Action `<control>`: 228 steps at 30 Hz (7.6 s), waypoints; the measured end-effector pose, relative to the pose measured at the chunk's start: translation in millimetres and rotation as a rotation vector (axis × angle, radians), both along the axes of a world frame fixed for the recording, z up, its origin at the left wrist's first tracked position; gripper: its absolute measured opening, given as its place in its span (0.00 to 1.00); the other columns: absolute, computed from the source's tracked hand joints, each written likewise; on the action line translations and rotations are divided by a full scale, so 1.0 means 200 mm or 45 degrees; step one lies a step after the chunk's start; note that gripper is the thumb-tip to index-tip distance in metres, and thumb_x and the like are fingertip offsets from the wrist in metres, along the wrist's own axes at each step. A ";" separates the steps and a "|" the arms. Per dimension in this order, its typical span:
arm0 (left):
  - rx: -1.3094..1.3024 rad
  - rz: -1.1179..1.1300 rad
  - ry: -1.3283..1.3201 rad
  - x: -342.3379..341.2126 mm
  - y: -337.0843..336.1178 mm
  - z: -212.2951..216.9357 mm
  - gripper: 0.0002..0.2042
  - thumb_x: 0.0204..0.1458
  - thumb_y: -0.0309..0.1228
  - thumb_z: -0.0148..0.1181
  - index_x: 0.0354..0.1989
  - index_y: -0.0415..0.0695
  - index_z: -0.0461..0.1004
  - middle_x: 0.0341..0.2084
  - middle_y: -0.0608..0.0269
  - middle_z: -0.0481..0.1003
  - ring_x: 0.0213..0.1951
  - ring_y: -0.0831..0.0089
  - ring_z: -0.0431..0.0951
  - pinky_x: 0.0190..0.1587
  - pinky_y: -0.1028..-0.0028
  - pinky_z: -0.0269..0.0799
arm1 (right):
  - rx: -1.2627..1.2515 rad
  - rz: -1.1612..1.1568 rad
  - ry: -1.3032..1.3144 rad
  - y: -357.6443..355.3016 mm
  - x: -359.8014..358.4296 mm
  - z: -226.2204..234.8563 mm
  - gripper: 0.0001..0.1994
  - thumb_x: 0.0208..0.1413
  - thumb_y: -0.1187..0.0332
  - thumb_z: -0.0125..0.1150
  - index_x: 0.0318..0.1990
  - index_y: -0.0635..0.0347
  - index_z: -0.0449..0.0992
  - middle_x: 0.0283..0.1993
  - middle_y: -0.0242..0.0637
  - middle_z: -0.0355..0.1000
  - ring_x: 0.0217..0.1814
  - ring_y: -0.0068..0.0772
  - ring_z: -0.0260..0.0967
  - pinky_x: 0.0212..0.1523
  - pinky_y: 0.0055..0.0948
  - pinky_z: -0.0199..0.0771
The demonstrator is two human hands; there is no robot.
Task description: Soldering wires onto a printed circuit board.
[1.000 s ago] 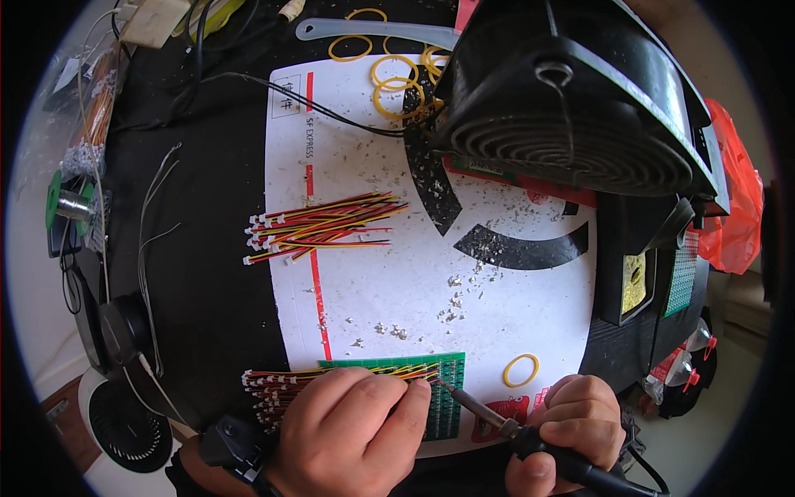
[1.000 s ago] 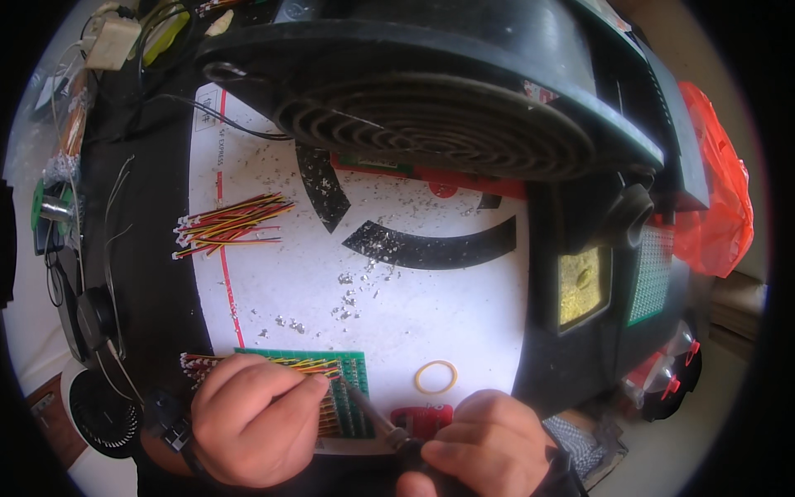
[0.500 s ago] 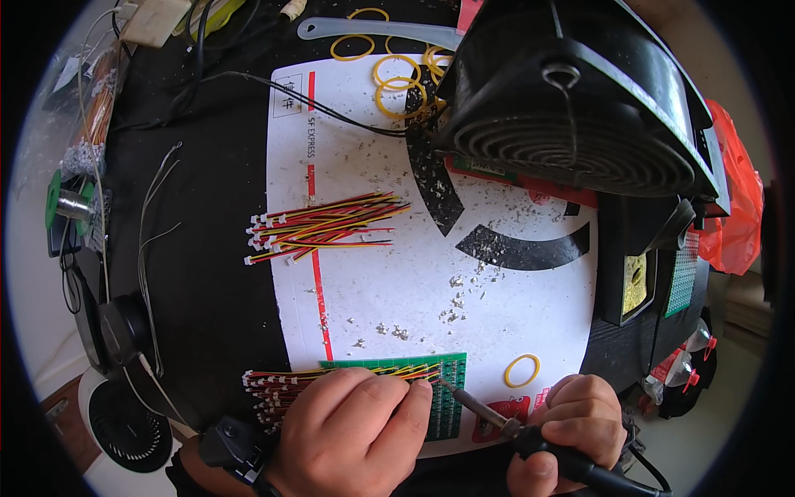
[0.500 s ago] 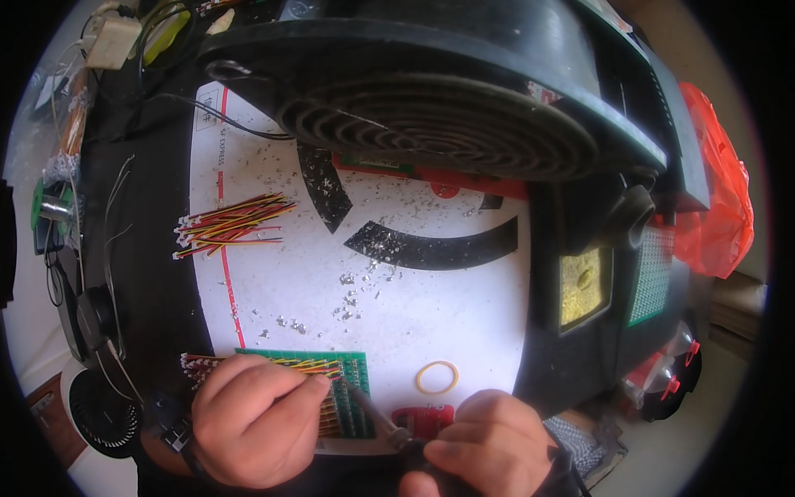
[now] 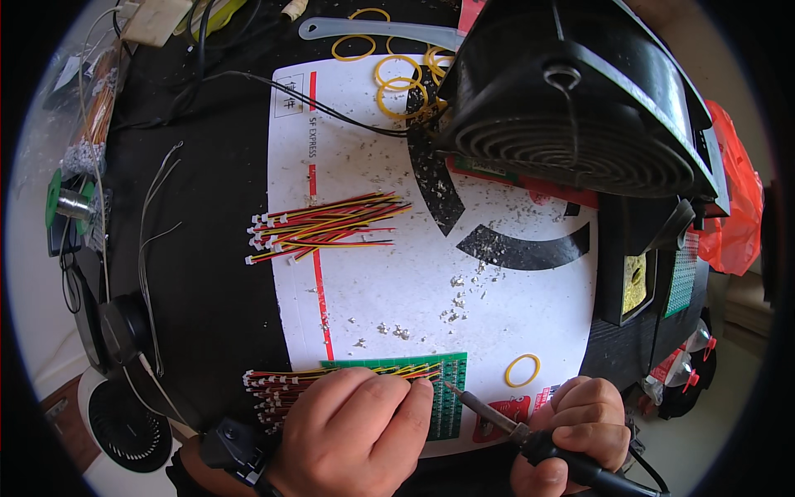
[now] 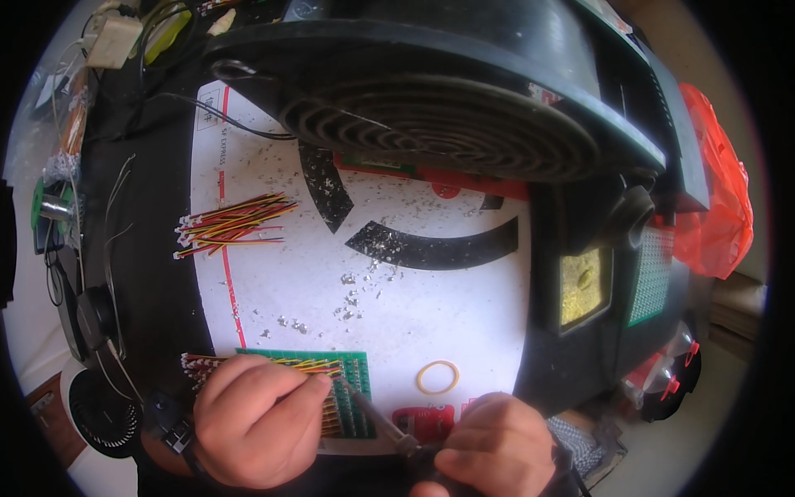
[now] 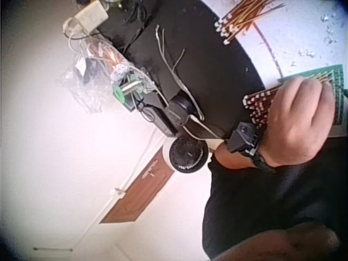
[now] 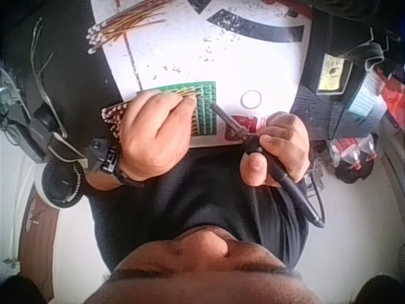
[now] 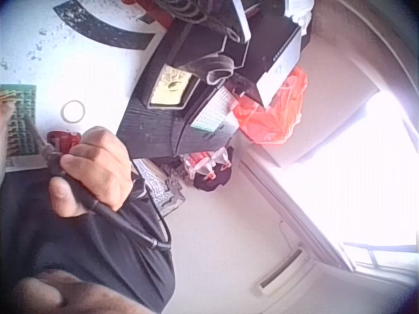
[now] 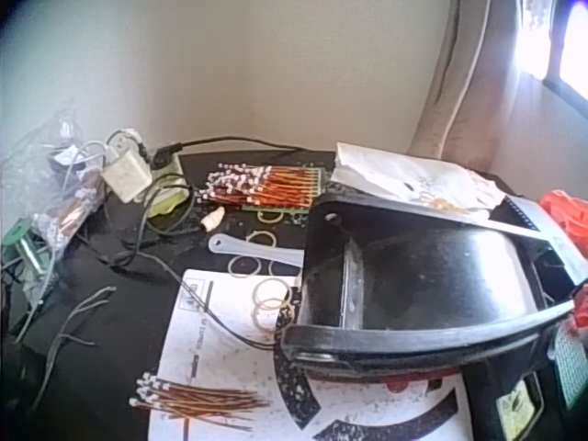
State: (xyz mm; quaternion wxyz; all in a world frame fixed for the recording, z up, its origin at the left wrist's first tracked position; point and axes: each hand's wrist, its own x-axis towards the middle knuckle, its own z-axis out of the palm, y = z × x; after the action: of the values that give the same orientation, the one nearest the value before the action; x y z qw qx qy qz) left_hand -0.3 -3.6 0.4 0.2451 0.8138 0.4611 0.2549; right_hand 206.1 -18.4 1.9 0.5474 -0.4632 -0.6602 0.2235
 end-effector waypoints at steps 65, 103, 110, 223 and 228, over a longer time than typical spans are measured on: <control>-0.022 0.104 -0.292 0.01 -0.01 0.05 0.09 0.39 0.18 0.74 0.31 0.39 0.84 0.26 0.60 0.78 0.24 0.67 0.80 0.28 0.73 0.75 | 0.097 -0.042 -0.072 -0.02 0.05 -0.02 0.13 0.53 0.64 0.62 0.34 0.65 0.69 0.18 0.34 0.61 0.16 0.25 0.55 0.18 0.27 0.54; 0.095 -0.076 0.026 0.00 0.01 0.01 0.12 0.38 0.17 0.64 0.34 0.31 0.82 0.27 0.56 0.75 0.25 0.63 0.76 0.30 0.68 0.73 | -0.112 0.145 -0.143 -0.01 0.05 0.04 0.13 0.52 0.67 0.69 0.35 0.70 0.74 0.22 0.40 0.69 0.19 0.31 0.63 0.23 0.30 0.64; 0.080 -0.072 0.034 0.00 0.00 0.01 0.12 0.37 0.17 0.64 0.34 0.31 0.82 0.27 0.56 0.75 0.25 0.63 0.76 0.30 0.67 0.73 | 0.029 0.033 -0.016 -0.01 0.02 -0.01 0.13 0.53 0.65 0.68 0.32 0.67 0.72 0.18 0.37 0.65 0.16 0.28 0.59 0.18 0.28 0.59; -0.321 0.442 -0.969 -0.23 0.10 0.16 0.08 0.42 0.11 0.56 0.31 0.33 0.73 0.28 0.54 0.77 0.31 0.71 0.76 0.36 0.76 0.71 | 0.130 0.084 0.031 -0.01 0.05 0.00 0.12 0.55 0.68 0.63 0.36 0.70 0.71 0.20 0.40 0.66 0.15 0.29 0.59 0.18 0.30 0.60; -0.520 -0.031 -0.700 -0.17 0.13 0.10 0.13 0.40 0.13 0.64 0.37 0.33 0.83 0.24 0.58 0.79 0.28 0.70 0.74 0.33 0.73 0.67 | 0.160 0.021 0.023 -0.01 0.04 -0.02 0.12 0.55 0.67 0.63 0.34 0.69 0.71 0.18 0.38 0.64 0.14 0.27 0.56 0.17 0.28 0.57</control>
State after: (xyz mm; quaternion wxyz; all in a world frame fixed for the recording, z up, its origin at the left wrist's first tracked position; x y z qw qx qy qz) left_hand -35.0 22.2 20.1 0.5212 0.6542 0.4095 0.3642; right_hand 214.2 -21.1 -2.1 0.5793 -0.4203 -0.6719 0.1903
